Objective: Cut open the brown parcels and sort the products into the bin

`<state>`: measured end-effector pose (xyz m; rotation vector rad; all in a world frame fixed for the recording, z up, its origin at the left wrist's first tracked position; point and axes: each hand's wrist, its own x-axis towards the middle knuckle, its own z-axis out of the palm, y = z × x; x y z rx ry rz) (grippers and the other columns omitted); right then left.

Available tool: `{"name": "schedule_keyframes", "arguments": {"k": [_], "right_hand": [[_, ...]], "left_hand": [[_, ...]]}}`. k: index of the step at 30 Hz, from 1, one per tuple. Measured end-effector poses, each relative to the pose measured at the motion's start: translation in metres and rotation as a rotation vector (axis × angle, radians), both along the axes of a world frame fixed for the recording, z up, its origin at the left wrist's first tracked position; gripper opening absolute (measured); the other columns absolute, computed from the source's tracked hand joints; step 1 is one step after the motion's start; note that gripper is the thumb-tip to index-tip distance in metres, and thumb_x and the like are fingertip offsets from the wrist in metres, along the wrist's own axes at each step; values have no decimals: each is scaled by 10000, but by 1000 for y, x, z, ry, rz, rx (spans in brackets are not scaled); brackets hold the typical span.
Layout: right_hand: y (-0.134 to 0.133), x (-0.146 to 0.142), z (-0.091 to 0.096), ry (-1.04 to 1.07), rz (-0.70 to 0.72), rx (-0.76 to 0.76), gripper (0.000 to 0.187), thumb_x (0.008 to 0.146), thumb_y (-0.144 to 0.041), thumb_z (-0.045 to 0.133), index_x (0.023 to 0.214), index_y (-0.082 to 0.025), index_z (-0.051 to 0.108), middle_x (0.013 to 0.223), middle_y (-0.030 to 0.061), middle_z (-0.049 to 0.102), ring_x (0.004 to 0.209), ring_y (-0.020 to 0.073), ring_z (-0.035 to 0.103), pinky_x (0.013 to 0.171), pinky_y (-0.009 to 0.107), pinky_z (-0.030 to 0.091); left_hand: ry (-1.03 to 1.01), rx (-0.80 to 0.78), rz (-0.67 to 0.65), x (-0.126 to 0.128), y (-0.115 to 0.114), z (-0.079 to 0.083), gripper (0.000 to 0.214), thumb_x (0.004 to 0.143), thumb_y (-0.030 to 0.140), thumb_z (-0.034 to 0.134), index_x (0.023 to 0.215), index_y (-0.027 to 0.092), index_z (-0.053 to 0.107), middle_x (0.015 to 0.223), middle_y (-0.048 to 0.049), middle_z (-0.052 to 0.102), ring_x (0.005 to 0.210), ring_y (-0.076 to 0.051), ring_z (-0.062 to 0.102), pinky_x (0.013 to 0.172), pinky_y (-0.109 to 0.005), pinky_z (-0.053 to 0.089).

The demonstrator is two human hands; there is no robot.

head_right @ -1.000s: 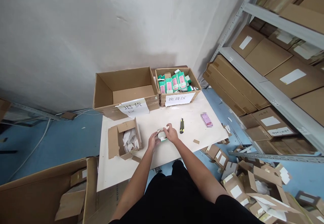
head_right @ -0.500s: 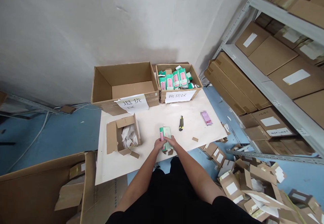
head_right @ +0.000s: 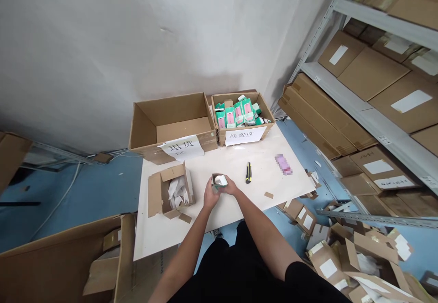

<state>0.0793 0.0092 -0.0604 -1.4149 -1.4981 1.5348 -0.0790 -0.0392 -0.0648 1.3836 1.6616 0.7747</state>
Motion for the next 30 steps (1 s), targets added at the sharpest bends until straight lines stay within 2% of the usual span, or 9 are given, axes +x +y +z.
{"name": "schedule_keyframes", "arguments": {"k": [4, 6, 9, 12, 14, 17, 23, 27, 30], "right_hand": [[-2, 11, 1, -88, 87, 13, 857, 568, -212, 846, 1386, -241, 595, 1304, 79, 698, 1165, 300, 657, 1023, 461, 517], [-1, 14, 9, -106, 73, 20, 942, 591, -201, 842, 1481, -253, 537, 1421, 100, 637, 1228, 296, 635, 1046, 447, 510], [-3, 18, 25, -163, 24, 144, 762, 737, -245, 782, 1468, -278, 567, 1481, 86, 597, 1298, 269, 603, 1076, 411, 502], [-5, 23, 39, -385, 3, 279, 359, 857, -225, 683, 1210, -267, 733, 1387, 69, 661, 1266, 250, 627, 1085, 394, 498], [-6, 26, 47, -567, 27, 280, 239, 904, -183, 620, 1066, -256, 779, 1334, 66, 692, 1189, 238, 669, 1057, 377, 511], [-4, 26, 58, -744, 96, 267, 287, 927, -177, 612, 1135, -266, 788, 1403, 60, 665, 1195, 233, 674, 1043, 347, 510], [0, 10, 76, -828, 260, 301, 392, 943, -232, 636, 1321, -298, 715, 1427, 60, 643, 1192, 241, 668, 969, 299, 499], [-1, 12, 84, -846, 216, 302, 410, 979, -156, 503, 1332, -282, 669, 1325, 39, 692, 1065, 207, 686, 888, 273, 484], [-3, 15, 86, -869, 182, 288, 373, 983, -141, 469, 1230, -269, 717, 1383, 41, 667, 1096, 201, 680, 880, 273, 480]], "left_hand": [[-36, 14, -120, -19, 23, 9, 1037, 637, 159, 831, 1580, 220, 402, 1559, -139, 547, 1441, -338, 508, 1219, -468, 388], [-73, -15, -195, -21, 34, 12, 996, 602, 166, 864, 1519, 236, 481, 1466, -112, 629, 1353, -321, 584, 1178, -455, 433], [-98, -1, -253, -16, 41, 14, 847, 634, 214, 877, 1417, 251, 558, 1392, -82, 673, 1279, -288, 630, 1138, -426, 462], [-95, 24, -257, -8, 37, 12, 787, 646, 268, 897, 1364, 254, 578, 1395, -79, 659, 1285, -280, 620, 1106, -401, 479], [-69, 13, -235, -4, 31, 10, 771, 656, 287, 899, 1355, 256, 576, 1409, -81, 642, 1295, -278, 612, 1090, -394, 487], [-43, -21, -214, 0, 24, 9, 770, 687, 299, 881, 1378, 258, 543, 1438, -78, 609, 1286, -269, 618, 1066, -388, 498], [-61, -31, -167, 2, 20, 11, 788, 672, 261, 884, 1373, 248, 523, 1446, -97, 583, 1286, -270, 619, 1048, -378, 499], [-32, -38, -172, 3, 21, 16, 768, 681, 313, 893, 1355, 248, 530, 1406, -91, 599, 1282, -273, 617, 1039, -376, 497], [-1, -44, -175, 3, 21, 16, 771, 686, 308, 888, 1360, 236, 520, 1411, -99, 592, 1267, -271, 621, 1027, -368, 496]]}}
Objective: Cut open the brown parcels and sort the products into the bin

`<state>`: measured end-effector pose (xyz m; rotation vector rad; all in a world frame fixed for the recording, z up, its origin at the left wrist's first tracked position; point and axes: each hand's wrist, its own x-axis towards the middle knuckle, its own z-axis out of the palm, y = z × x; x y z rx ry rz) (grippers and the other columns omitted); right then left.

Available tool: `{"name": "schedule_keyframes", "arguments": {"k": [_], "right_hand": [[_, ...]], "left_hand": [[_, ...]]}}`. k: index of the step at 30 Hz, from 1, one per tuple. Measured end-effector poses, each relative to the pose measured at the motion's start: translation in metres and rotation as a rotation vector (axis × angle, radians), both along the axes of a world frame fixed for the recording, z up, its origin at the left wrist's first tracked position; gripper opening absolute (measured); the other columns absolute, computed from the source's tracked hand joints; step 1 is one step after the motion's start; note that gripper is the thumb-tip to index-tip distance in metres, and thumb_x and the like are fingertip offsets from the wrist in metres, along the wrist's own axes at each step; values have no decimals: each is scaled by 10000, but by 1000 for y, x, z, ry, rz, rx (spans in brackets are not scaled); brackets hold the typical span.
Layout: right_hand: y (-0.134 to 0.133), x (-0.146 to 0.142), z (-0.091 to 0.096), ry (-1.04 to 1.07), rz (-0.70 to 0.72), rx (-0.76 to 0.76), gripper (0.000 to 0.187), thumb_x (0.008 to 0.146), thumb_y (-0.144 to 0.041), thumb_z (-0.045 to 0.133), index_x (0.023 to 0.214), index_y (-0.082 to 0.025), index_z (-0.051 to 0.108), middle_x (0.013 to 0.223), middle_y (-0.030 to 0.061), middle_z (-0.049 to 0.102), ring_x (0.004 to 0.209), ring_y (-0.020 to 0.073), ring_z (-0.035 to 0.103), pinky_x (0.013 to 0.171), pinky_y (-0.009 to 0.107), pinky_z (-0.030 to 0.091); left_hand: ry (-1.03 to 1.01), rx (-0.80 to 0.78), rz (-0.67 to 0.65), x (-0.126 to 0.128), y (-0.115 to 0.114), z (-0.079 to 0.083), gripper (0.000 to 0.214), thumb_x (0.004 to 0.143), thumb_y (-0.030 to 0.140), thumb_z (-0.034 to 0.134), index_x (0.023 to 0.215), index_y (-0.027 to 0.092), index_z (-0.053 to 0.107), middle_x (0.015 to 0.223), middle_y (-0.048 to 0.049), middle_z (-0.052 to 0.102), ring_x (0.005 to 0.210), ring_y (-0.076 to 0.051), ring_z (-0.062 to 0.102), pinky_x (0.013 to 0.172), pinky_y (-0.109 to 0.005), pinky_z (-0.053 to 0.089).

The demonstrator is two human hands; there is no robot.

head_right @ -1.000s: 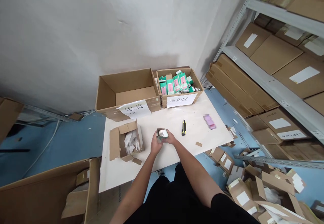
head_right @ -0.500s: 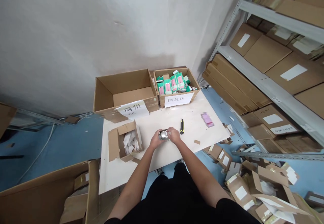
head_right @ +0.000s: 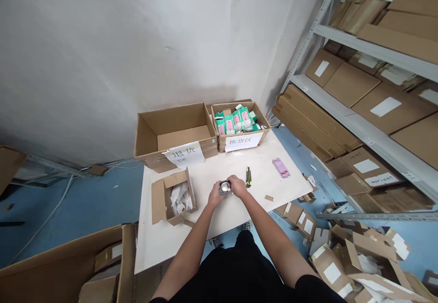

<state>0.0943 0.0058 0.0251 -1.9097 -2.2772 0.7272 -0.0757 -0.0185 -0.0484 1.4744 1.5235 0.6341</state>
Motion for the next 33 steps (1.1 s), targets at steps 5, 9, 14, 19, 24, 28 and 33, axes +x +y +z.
{"name": "schedule_keyframes", "arguments": {"k": [5, 9, 14, 19, 24, 28, 33], "right_hand": [[-1, -12, -6, -100, -87, -108, 250, 804, -392, 777, 956, -194, 769, 1543, 138, 538, 1212, 319, 640, 899, 361, 518], [-1, -30, -12, -48, -173, -163, 402, 675, -353, 840, 1030, -187, 750, 1564, 167, 513, 1273, 360, 612, 914, 388, 540], [0, -33, -7, 188, -256, -46, 414, 585, -311, 843, 949, -192, 688, 1601, 179, 473, 1370, 377, 550, 973, 414, 536], [19, -11, 54, 680, -404, 112, 439, 656, -374, 777, 1042, -228, 627, 1255, 85, 707, 1062, 270, 692, 901, 397, 563], [48, 2, 140, 991, -185, 265, 492, 732, -413, 789, 1171, -225, 673, 1225, 71, 703, 1102, 253, 674, 984, 386, 524], [66, 8, 175, 1026, -71, 340, 491, 679, -435, 870, 1096, -216, 733, 1255, 89, 673, 1188, 275, 637, 1080, 419, 475], [78, 8, 185, 1100, -31, 171, 662, 662, -456, 908, 1248, -206, 729, 1197, 87, 709, 1118, 271, 666, 1043, 431, 514]], "left_hand": [[28, 39, -26, 3, -2, -9, 741, 697, 204, 826, 1376, 235, 530, 1433, -105, 589, 1274, -273, 619, 1038, -374, 497], [48, 79, -13, 5, -4, -18, 728, 711, 138, 755, 1400, 223, 535, 1443, -119, 592, 1312, -285, 606, 1087, -394, 477], [32, 70, -10, 0, -1, -25, 741, 721, 153, 756, 1419, 223, 517, 1448, -135, 598, 1322, -296, 608, 1088, -403, 476], [38, 97, 9, 3, 2, -28, 726, 729, 241, 795, 1403, 229, 527, 1428, -145, 618, 1342, -331, 598, 1080, -429, 472], [21, 82, -9, 6, -2, -15, 913, 668, 279, 839, 1498, 208, 466, 1486, -164, 582, 1411, -360, 546, 1140, -479, 442], [37, 129, 46, -4, -7, 26, 1421, 482, 353, 961, 1661, 163, 192, 1651, -224, 388, 1559, -412, 338, 1253, -532, 322], [-89, 366, 306, -3, 4, 137, 1100, 753, 489, 838, 1661, 275, 255, 1629, -168, 428, 1462, -344, 476, 1158, -512, 445]]}}
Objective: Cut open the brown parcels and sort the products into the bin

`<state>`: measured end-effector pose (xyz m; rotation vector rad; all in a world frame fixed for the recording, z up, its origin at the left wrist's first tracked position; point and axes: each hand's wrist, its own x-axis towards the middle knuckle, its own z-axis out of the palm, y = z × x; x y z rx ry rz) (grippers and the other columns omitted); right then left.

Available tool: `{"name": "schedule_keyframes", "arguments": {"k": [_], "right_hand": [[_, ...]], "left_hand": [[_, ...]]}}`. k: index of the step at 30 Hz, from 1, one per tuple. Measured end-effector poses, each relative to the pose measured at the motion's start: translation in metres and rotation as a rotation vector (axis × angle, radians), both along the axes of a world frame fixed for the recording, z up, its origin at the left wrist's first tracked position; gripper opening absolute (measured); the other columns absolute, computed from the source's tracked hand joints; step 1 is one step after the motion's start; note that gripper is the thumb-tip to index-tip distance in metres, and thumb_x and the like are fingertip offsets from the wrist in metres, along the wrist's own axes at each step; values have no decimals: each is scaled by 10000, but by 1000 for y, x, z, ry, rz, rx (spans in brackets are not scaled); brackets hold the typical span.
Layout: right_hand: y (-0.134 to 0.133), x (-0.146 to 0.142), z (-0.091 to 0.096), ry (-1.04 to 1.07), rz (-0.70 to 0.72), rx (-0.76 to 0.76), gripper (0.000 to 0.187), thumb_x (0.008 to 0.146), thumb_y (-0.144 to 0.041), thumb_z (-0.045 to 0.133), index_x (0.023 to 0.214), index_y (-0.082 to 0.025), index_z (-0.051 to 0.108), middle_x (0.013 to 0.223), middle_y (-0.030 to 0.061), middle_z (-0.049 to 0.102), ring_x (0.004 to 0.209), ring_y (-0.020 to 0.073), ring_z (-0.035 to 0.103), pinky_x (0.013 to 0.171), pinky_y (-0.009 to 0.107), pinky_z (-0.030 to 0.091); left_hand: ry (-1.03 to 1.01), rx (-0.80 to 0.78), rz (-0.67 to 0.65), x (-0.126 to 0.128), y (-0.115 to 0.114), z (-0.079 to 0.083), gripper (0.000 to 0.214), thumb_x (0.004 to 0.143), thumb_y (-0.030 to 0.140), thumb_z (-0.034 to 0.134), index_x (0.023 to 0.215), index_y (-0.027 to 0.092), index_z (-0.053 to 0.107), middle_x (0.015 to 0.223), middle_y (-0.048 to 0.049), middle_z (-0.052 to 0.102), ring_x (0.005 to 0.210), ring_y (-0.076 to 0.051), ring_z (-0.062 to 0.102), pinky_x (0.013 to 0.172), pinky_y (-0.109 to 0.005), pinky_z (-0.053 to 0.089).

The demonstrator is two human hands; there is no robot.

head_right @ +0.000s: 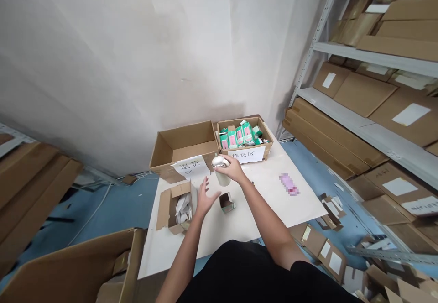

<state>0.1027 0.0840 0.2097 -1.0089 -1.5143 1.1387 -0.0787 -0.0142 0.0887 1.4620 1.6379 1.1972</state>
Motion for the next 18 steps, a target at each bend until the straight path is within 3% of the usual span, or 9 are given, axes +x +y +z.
{"name": "schedule_keyframes", "arguments": {"k": [4, 7, 10, 13, 15, 18], "right_hand": [[8, -6, 5, 99, 90, -78, 997, 590, -432, 967, 1480, -219, 571, 1208, 89, 704, 1087, 250, 684, 1017, 414, 546], [14, 2, 9, 176, 180, -107, 1069, 664, -472, 936, 1586, -258, 439, 1252, 93, 694, 1107, 240, 690, 1036, 420, 542], [16, 25, 9, 229, 400, -117, 1127, 735, -489, 897, 1664, -311, 285, 1379, 107, 650, 1270, 258, 634, 1109, 453, 491], [11, 45, 5, 189, 609, -148, 1276, 680, -453, 937, 1694, -346, 170, 1406, 102, 646, 1262, 266, 645, 1093, 477, 501], [3, 52, 3, 166, 593, -146, 1347, 653, -431, 954, 1703, -347, 116, 1365, 96, 672, 1161, 265, 687, 1019, 465, 551], [-7, 57, 4, 106, 332, -59, 1371, 627, -389, 975, 1706, -338, 131, 1353, 87, 671, 1125, 266, 683, 986, 441, 567]], "left_hand": [[-35, 204, 4, 25, 29, 92, 1130, 701, 433, 914, 1649, 330, 309, 1552, -127, 511, 1354, -305, 563, 1076, -427, 506], [-51, 218, 67, 37, 47, 132, 1169, 698, 392, 917, 1669, 311, 271, 1355, -104, 643, 1187, -275, 657, 1029, -430, 525], [-157, 201, 70, 37, 54, 152, 1300, 691, 383, 927, 1703, 291, 115, 1190, -61, 704, 1084, -227, 690, 1010, -399, 533], [-355, 172, -84, 38, 57, 164, 1392, 718, 418, 921, 1698, 313, -60, 1185, -52, 719, 1056, -190, 704, 991, -365, 548], [-424, 152, -179, 45, 60, 170, 1382, 736, 452, 914, 1694, 337, -76, 1269, -77, 698, 1113, -193, 697, 993, -351, 552], [-394, 149, -156, 65, 66, 176, 1384, 687, 448, 957, 1703, 336, 23, 1421, -121, 616, 1244, -234, 648, 1030, -352, 540]]}}
